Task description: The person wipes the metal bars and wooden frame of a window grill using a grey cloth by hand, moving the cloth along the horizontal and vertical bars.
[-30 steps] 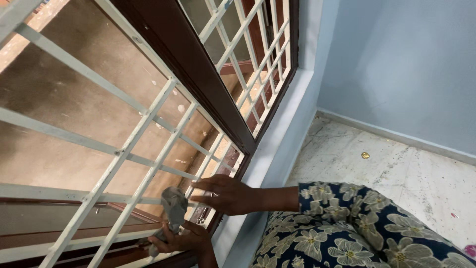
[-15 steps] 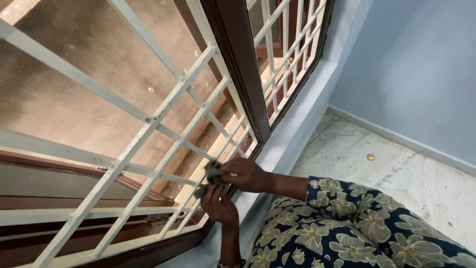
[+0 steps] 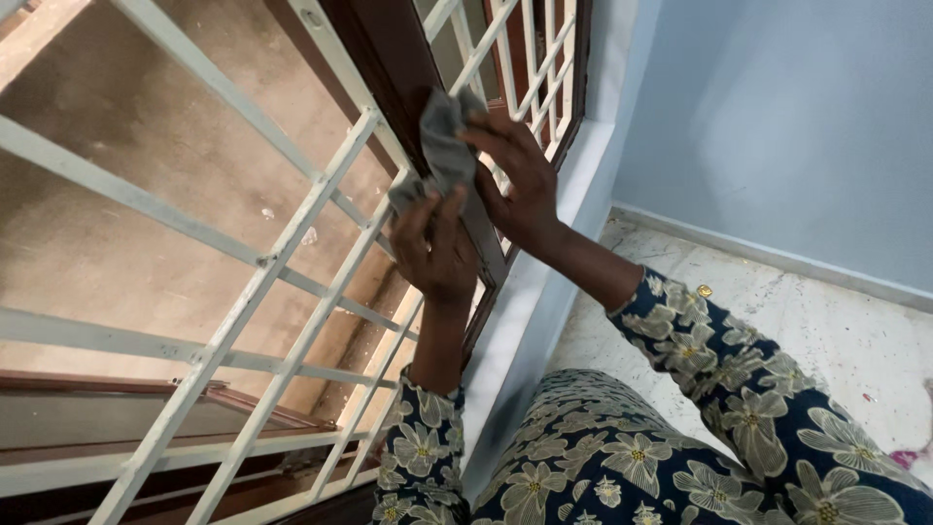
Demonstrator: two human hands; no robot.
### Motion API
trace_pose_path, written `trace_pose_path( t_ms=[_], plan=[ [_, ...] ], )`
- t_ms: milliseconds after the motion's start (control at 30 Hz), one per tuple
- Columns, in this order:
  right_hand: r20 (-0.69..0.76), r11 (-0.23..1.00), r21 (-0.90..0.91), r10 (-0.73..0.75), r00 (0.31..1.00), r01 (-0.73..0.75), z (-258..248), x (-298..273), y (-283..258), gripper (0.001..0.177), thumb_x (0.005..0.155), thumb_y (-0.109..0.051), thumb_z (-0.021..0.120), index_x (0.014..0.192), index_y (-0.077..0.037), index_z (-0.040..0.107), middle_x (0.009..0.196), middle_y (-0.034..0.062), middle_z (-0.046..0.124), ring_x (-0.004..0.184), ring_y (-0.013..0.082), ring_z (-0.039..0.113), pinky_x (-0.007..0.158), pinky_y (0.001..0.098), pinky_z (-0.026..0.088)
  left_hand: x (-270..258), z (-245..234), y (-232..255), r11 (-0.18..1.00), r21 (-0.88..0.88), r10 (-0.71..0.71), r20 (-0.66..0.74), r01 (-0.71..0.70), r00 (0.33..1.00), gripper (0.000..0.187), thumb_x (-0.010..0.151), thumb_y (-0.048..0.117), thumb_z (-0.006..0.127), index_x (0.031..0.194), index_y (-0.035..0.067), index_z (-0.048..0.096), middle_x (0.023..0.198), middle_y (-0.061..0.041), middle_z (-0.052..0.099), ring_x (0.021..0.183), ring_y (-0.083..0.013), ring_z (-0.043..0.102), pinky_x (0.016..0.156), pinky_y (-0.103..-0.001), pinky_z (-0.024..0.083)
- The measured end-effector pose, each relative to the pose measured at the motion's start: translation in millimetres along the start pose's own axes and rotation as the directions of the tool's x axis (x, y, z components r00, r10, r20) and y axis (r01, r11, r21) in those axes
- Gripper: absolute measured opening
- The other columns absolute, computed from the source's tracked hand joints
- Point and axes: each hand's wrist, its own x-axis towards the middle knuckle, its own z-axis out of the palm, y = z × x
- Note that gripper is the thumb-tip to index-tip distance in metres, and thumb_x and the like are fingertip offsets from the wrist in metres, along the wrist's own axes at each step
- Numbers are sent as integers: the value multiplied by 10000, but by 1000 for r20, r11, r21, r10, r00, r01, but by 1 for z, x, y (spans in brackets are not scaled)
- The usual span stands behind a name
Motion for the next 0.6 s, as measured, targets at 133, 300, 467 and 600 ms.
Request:
trace_pose_path(
  t_ms=[133,300,467,600],
  plan=[
    [101,997,-23,-67,993,70,16,35,1,458,1071,-82,604,1510,-13,491,1554,225,502,1468,337,499,1213,428,457,31,15,4,993,109,-52,112,40,992,347,1059,22,620,1405,-1,613,1494,-151,539,1371,-328,596,1180,-432,515],
    [64,979,-197,-33,997,46,41,-22,41,418,1018,-92,649,1387,67,535,1450,247,562,1382,405,520,1168,475,449,-23,34,-1,975,220,-84,249,28,965,369,1068,28,593,1428,-56,596,1531,-205,516,1380,-359,582,1159,-422,519],
    [113,968,-248,-7,994,36,44,-89,67,342,952,-86,679,1248,78,631,1305,233,612,1208,430,573,1031,510,475,-91,39,-13,955,287,-37,350,-69,936,413,1035,64,560,1427,-68,565,1507,-260,489,1374,-405,555,1157,-439,506],
    [111,966,-259,3,994,26,47,-122,75,358,916,-60,663,1227,113,621,1331,259,596,1206,436,567,1014,509,493,-136,45,-17,920,377,-93,479,-108,873,483,1021,124,541,1467,-63,538,1524,-271,493,1393,-379,537,1153,-429,454]
  ],
)
